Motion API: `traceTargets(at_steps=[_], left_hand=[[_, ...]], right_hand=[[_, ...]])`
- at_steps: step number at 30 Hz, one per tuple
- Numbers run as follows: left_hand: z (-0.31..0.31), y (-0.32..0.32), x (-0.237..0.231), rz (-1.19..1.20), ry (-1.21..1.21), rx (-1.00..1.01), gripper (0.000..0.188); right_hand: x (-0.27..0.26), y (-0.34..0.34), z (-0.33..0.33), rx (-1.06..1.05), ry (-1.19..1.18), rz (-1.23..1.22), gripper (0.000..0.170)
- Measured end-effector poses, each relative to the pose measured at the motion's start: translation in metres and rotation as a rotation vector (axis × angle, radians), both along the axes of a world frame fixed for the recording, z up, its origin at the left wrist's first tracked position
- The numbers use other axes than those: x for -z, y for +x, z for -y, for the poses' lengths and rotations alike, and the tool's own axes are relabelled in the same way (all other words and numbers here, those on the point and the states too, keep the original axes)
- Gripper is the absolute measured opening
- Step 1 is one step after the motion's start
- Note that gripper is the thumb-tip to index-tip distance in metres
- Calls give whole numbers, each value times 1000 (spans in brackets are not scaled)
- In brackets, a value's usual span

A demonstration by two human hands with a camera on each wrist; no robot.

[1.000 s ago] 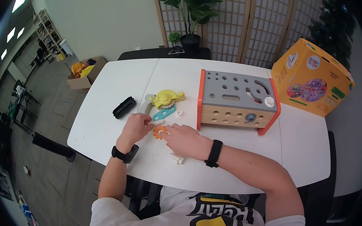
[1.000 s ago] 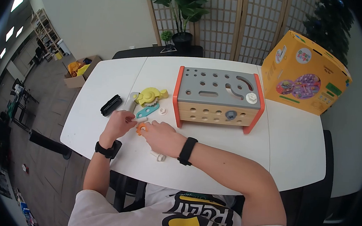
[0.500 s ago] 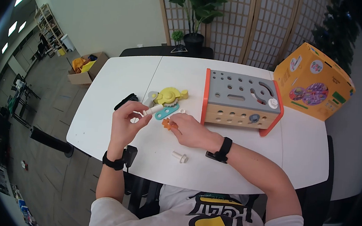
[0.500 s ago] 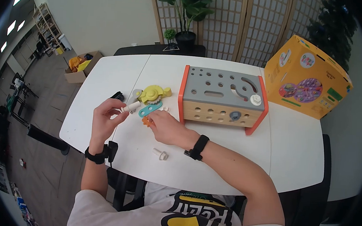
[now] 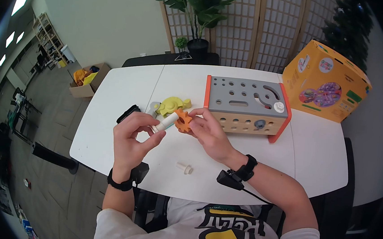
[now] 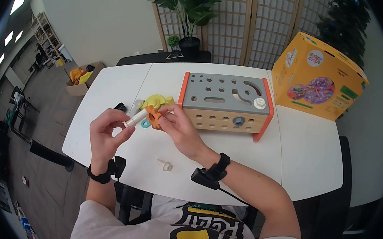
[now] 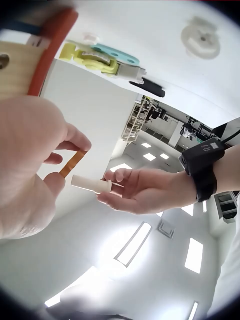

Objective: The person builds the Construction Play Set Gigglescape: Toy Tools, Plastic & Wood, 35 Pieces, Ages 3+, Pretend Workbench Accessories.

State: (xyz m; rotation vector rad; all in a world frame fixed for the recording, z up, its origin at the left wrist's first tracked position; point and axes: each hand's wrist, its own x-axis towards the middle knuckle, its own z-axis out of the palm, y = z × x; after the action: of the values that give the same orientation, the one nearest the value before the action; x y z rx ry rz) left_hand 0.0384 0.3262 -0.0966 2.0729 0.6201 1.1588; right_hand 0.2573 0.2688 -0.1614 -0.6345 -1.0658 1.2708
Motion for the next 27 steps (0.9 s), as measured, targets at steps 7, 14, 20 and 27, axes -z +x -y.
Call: traceTargets(at_steps=[7,14,20,27], left_hand=[[5,18,8,-42,-8,29,42],[-2,53,10,-230,177,118,51],[0,82,30,-271,177,260,44],[7,115,42,-320,295,343,39]], right_hand=[[-8,9,17,-11,133,84,33],[-1,21,38,43,54,97,46],[28,52,69,209,136,413,46],[20,75,88,491,231,903,33]])
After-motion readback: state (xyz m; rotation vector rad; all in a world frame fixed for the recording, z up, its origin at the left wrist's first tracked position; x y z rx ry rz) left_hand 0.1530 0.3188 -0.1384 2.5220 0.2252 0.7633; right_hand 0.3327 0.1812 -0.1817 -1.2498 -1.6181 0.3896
